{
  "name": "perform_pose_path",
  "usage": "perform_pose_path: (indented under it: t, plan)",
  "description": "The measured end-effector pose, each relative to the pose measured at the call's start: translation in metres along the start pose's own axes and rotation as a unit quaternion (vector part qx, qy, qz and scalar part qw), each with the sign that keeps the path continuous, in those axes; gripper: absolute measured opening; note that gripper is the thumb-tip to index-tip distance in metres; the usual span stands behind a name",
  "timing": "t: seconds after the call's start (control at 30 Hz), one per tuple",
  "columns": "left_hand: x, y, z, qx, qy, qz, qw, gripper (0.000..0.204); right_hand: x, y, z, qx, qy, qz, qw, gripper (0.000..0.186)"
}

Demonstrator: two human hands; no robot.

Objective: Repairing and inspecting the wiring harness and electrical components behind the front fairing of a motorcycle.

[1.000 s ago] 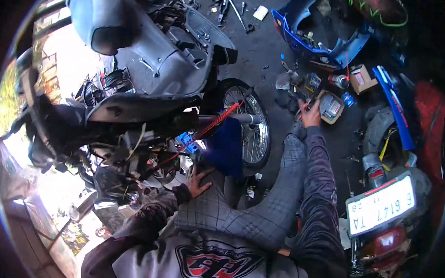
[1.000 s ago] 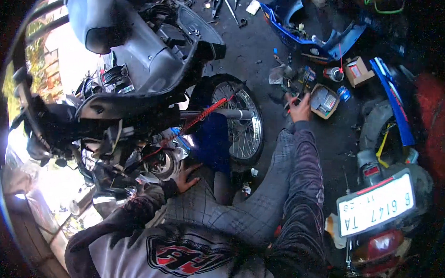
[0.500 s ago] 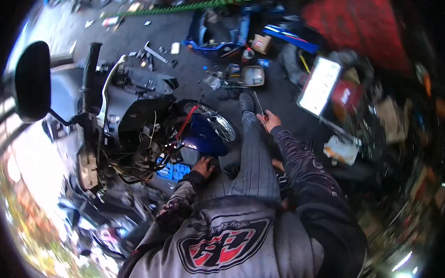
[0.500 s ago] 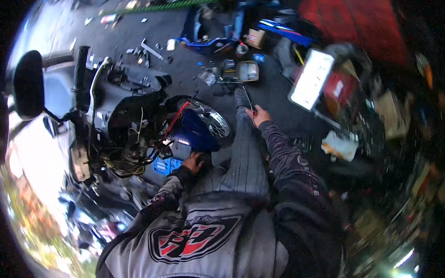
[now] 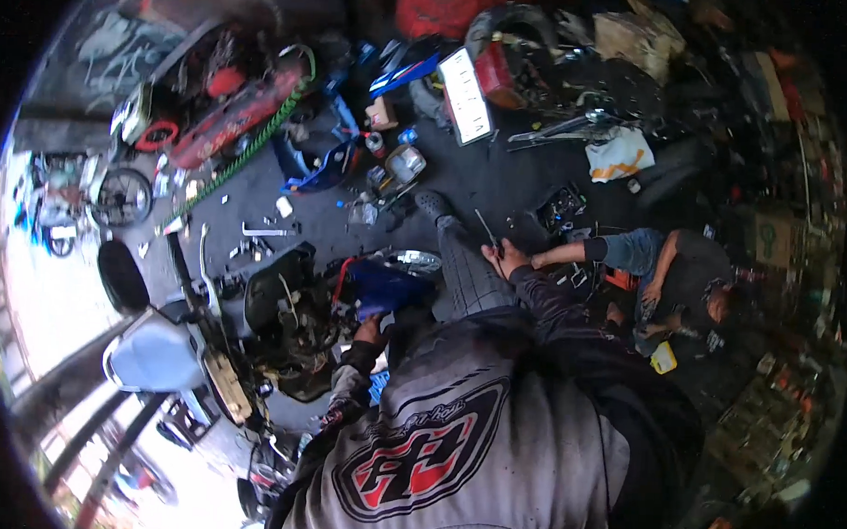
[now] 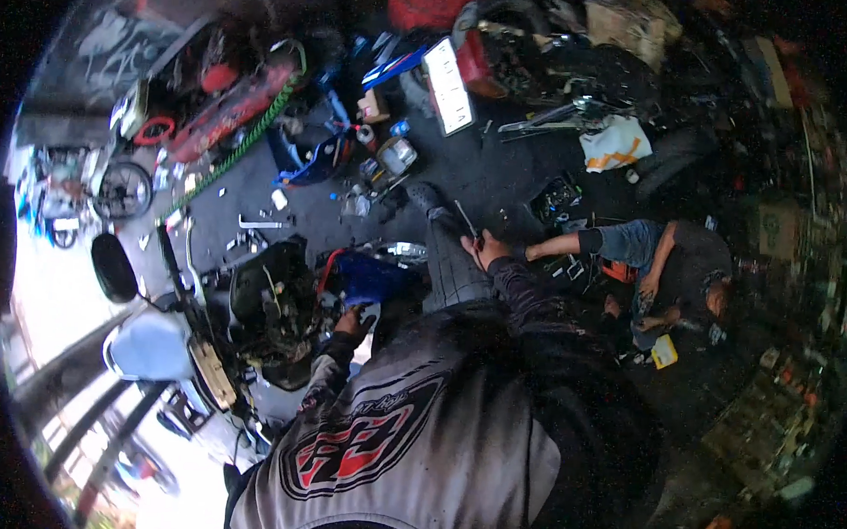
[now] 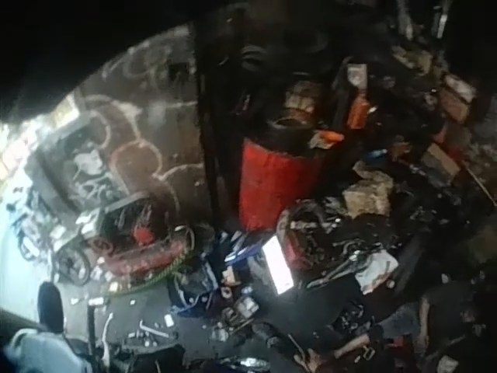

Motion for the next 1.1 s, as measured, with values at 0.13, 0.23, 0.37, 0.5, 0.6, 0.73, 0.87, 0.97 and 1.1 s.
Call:
perform_pose_path:
  t: [0.13,0.23,0.37,0.5,0.6,0.73,0.87,0.97,1.1]
  plan:
    - [-0.010,0.037,0.050,0.038,0.050,-0.036,0.997,0.046,-0.031,0.006,0.001,-0.025,0.020,-0.011,0.999,0.098]
    - [-0.028,0.081,0.113,0.084,0.073,-0.064,0.992,0.045,-0.070,0.019,0.017,-0.022,0.111,0.039,0.993,0.096]
    - [-0.065,0.162,0.228,0.034,0.068,-0.056,0.996,0.041,-0.120,0.063,0.071,0.044,0.141,0.064,0.987,0.088]
    - [-0.121,0.238,0.420,0.277,-0.029,0.195,0.941,0.036,-0.169,0.120,0.140,0.075,0.136,0.123,0.980,0.073]
    - [-0.127,0.308,0.527,0.330,0.107,0.206,0.915,0.037,-0.219,0.157,0.155,-0.045,0.152,0.206,0.966,0.072]
    - [-0.118,0.377,0.601,0.344,0.256,0.225,0.875,0.033,-0.241,0.171,0.185,0.044,0.237,0.122,0.963,0.061]
    - [-0.093,0.411,0.593,0.306,0.398,0.127,0.856,0.034,-0.237,0.169,0.208,0.065,0.622,0.201,0.754,0.059]
    - [-0.086,0.417,0.575,0.247,0.401,0.067,0.880,0.034,-0.262,0.163,0.172,-0.231,-0.048,0.225,0.945,0.063]
    - [-0.112,0.371,0.577,0.304,0.252,0.180,0.901,0.040,-0.270,0.184,0.177,-0.185,0.207,0.197,0.940,0.065]
Point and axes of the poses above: each hand's wrist, its own y-axis towards the middle knuckle, its own x-axis out of the palm, z = x × y, the point moved 8 cm from there along y, towards the middle knuckle, and after that the axes turned 6 degrees about -x, right-handed, at the moved point
